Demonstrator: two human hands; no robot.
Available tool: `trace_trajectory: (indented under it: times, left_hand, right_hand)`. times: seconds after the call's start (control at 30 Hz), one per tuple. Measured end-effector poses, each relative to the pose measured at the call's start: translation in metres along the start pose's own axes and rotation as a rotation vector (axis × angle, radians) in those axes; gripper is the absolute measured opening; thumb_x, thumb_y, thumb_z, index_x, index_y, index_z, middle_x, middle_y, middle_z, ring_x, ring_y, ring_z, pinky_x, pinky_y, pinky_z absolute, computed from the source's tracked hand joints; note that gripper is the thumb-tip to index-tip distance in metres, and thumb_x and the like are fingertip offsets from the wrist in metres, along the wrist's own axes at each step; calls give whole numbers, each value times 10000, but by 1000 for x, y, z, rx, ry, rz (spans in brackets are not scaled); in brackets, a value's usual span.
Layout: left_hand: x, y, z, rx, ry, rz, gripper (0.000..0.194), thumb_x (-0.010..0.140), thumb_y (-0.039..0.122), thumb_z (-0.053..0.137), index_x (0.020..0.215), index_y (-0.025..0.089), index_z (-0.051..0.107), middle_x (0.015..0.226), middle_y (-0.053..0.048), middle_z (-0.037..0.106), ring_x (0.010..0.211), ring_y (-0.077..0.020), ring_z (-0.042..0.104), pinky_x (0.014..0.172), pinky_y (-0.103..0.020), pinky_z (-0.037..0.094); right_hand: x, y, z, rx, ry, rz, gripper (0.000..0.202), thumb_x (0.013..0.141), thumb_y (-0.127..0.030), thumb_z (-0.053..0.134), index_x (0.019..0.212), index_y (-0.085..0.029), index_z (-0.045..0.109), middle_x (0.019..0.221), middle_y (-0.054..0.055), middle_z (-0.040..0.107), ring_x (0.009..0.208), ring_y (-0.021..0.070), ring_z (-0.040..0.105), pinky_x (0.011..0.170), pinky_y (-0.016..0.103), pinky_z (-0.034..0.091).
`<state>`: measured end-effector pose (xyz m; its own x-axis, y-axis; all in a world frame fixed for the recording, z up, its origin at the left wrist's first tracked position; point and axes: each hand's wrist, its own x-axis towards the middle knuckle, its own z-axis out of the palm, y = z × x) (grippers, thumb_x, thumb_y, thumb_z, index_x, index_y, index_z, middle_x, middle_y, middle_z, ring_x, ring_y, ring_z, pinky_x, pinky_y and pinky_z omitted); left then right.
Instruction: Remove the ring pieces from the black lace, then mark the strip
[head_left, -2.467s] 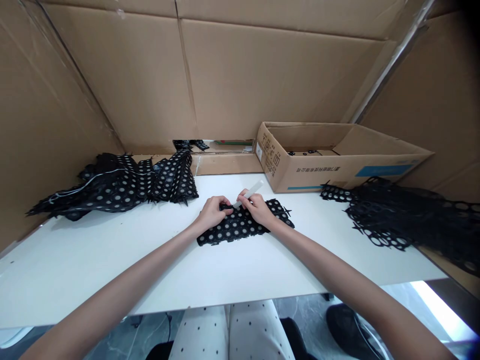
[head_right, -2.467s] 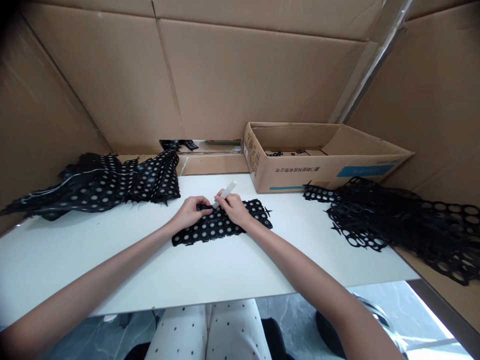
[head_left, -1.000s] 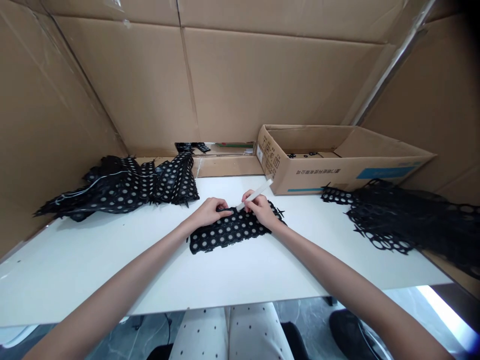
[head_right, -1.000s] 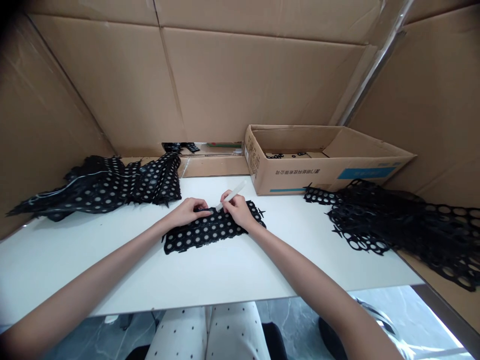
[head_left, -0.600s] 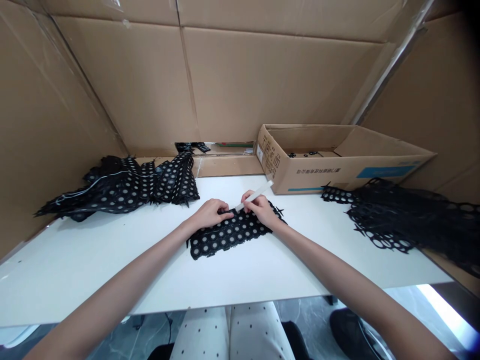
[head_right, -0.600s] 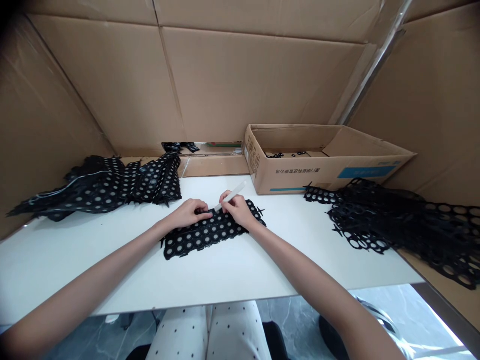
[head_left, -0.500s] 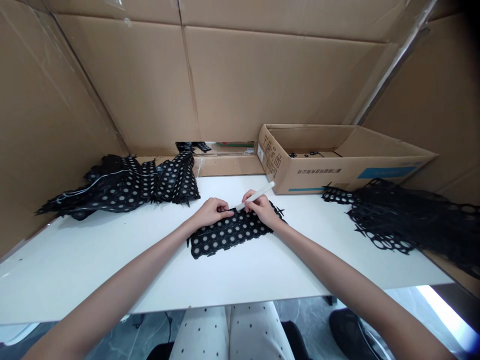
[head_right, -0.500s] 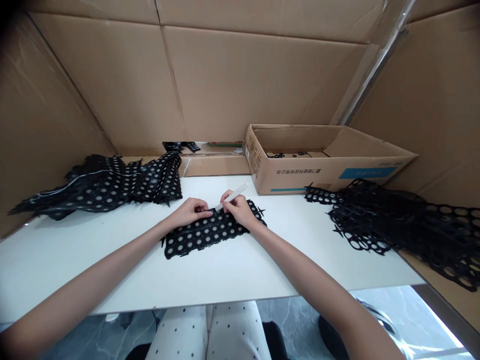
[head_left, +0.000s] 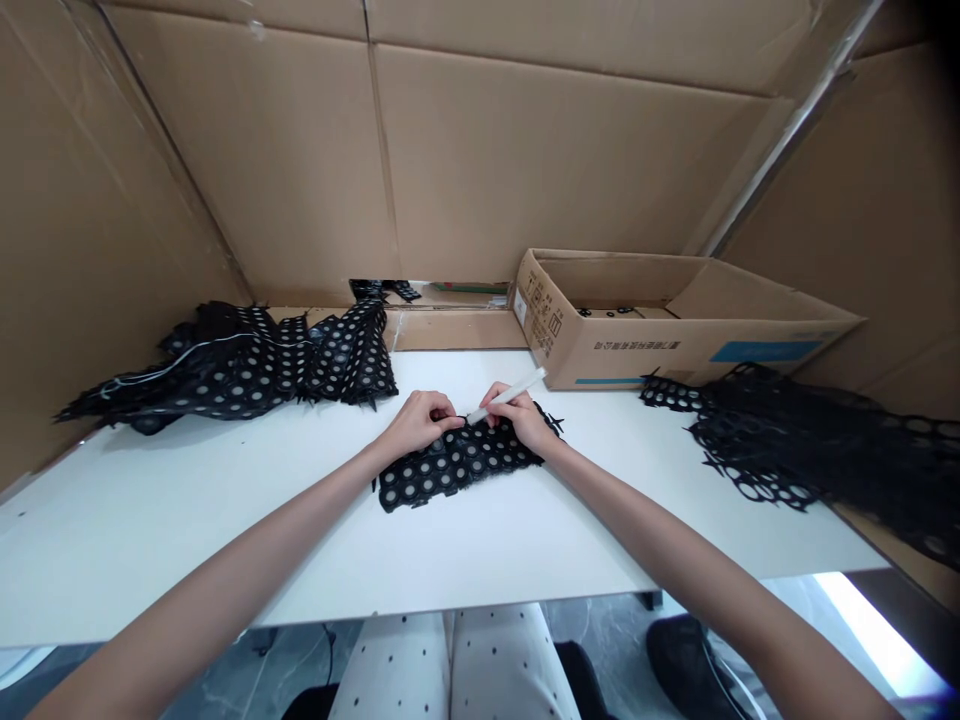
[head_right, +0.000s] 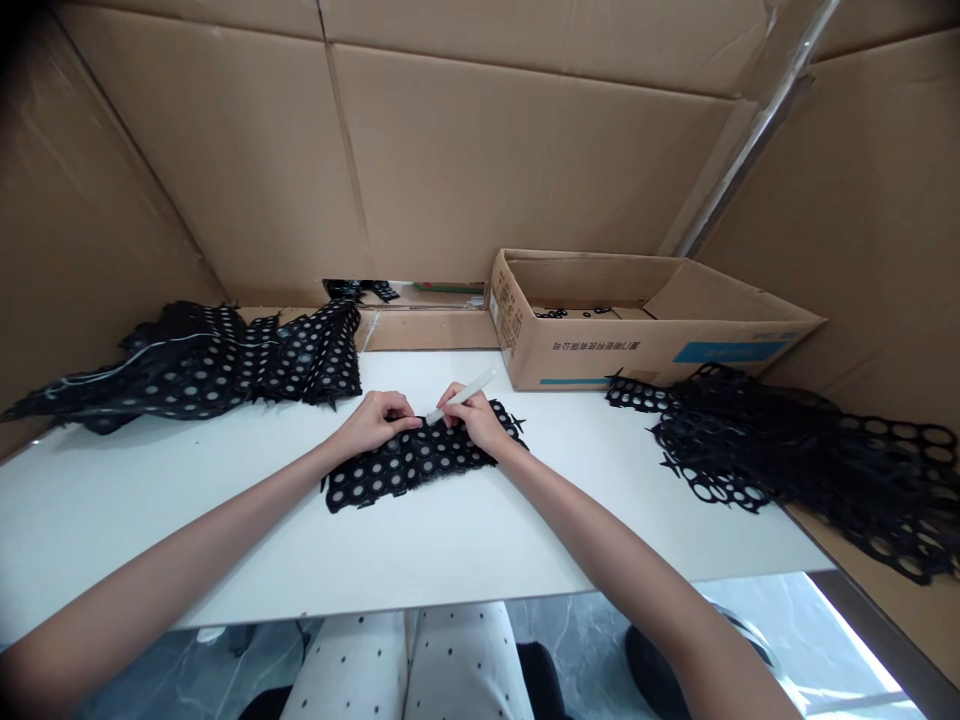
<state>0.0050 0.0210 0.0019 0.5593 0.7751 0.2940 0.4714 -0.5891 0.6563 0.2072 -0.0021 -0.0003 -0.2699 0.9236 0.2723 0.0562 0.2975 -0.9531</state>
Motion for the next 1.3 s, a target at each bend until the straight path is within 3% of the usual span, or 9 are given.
trace_trajectory:
  times: [0.43, 0.7, 0.8, 0.93, 1.07, 1.3]
  left_hand:
    - [-1, 4, -1, -7, 30, 25, 195, 767, 310, 615, 658, 161, 680, 666, -26, 636, 635, -139, 544, 639, -257, 393]
    - [3, -13, 0, -196, -36, -86, 284, 708, 420, 668, 682, 138, 683, 653, -15, 656, 612, -127, 542, 600, -231, 398]
    - [4, -16, 1, -195, -17, -76, 290, 690, 430, 685, 678, 140, 680, 664, -15, 660, 618, -130, 549, 603, -233, 405]
    - [3, -13, 2, -104, 49, -8, 241, 728, 391, 667, 689, 155, 683, 711, -22, 661, 670, -139, 568, 651, -249, 415]
    - [1, -8, 2, 11, 85, 61, 192, 763, 343, 646, 694, 168, 685, 711, -22, 646, 703, -146, 556, 679, -263, 410]
    - [0, -3, 2, 74, 90, 108, 164, 774, 299, 638, 682, 170, 679, 686, -25, 636, 711, -156, 542, 682, -274, 408]
  right_hand:
    - [2, -1, -1, 39, -17, 42, 86, 711, -161, 501, 632, -179, 530, 500, -42, 491, 529, 124, 460, 621, 269, 361]
    - [2, 2, -4, 105, 25, 19, 78, 774, -251, 516, 747, -184, 545, 528, -41, 486, 531, 122, 446, 572, 258, 340]
    - [2, 3, -3, 81, 109, 22, 157, 809, -338, 511, 838, -189, 553, 592, -27, 524, 591, 139, 484, 623, 271, 373]
    - [5, 9, -5, 4, 251, 8, 179, 780, -366, 558, 784, -188, 573, 788, 11, 590, 791, 174, 532, 779, 296, 394]
    - [6, 15, -7, -13, 203, -9, 176, 779, -332, 543, 804, -181, 629, 898, 29, 618, 906, 197, 538, 860, 306, 373]
    - [6, 12, -6, -11, 164, 29, 145, 735, -257, 530, 756, -177, 649, 861, 23, 638, 865, 191, 542, 863, 313, 361]
